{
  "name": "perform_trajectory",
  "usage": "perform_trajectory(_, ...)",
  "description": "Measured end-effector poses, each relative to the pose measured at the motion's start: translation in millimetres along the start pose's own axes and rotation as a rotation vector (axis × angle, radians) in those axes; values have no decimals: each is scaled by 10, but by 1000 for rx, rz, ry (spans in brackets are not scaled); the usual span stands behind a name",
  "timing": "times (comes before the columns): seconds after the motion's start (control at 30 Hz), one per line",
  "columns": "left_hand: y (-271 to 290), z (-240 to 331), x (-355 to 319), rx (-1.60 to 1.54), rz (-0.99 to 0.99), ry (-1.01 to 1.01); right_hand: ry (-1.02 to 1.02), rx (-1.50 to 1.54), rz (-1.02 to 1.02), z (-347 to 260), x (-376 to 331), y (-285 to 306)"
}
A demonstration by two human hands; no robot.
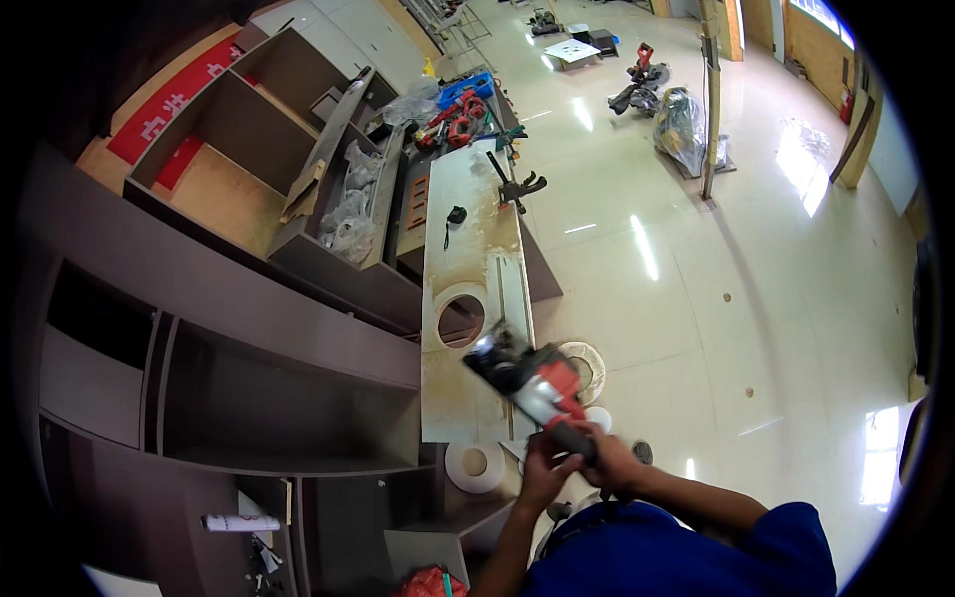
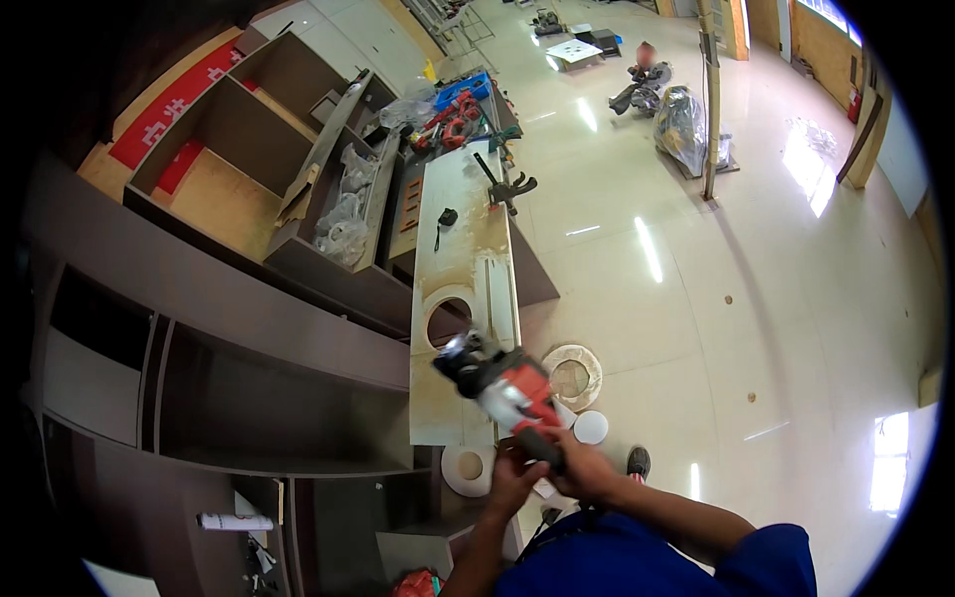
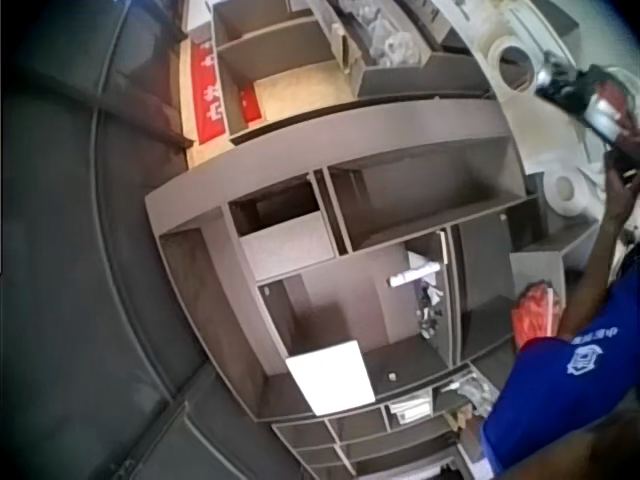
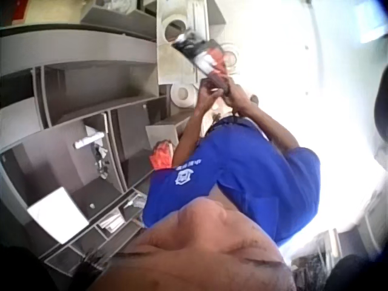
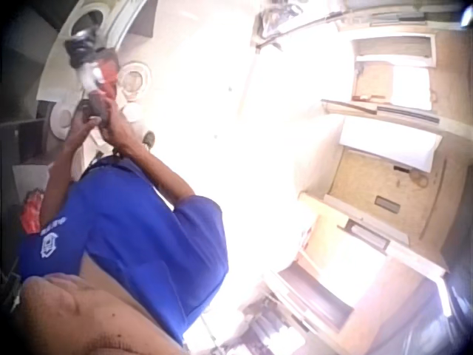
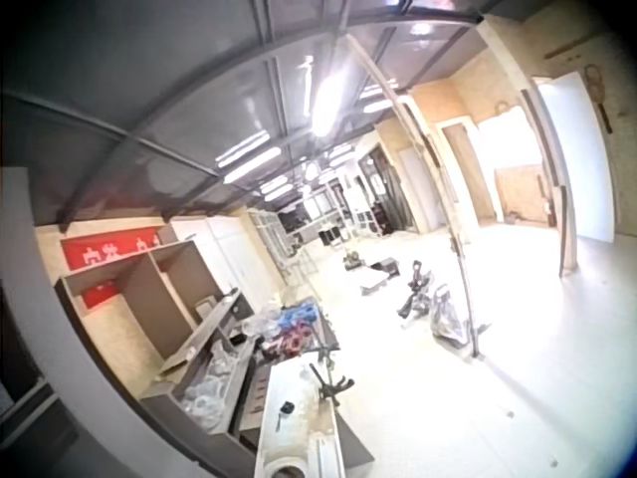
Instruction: The person uses a jigsaw to cut a straight line along a marked line on a large white board. The person guides the tool steadily along the line, creating sawdust as the cut progresses.
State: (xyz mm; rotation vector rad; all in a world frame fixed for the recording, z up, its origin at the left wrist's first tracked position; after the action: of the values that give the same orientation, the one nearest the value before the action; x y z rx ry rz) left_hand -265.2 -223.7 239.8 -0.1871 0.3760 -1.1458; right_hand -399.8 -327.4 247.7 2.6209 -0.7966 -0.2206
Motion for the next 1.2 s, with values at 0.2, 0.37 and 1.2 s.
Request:
perform_trajectory(0.2, 708, 14, -1000, 74, 510, -169, 377, 92, -207, -488, 91, -1404)
perform_trajectory(0.37, 1248, 297, -1483, 24, 617, -302, 559, 259, -252, -771, -76, -2265)
perform_trajectory(1.2, 2726, -1467, -3512, 121, 642, 479, 307, -466, -871, -163, 213, -3424)
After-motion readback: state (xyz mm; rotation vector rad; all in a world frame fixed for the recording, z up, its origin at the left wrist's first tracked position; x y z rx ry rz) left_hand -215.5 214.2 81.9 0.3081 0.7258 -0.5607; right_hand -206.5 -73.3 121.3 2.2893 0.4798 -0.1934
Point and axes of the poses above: each hand's wrist, its own x-axis towards the middle knuckle, its own y-axis out of the back of the hand, z = x × y, the point moved 3 cm from there along x, towards the middle knuckle, and after that the axes turned 9 degrees about -x, right-handed, at the moved point
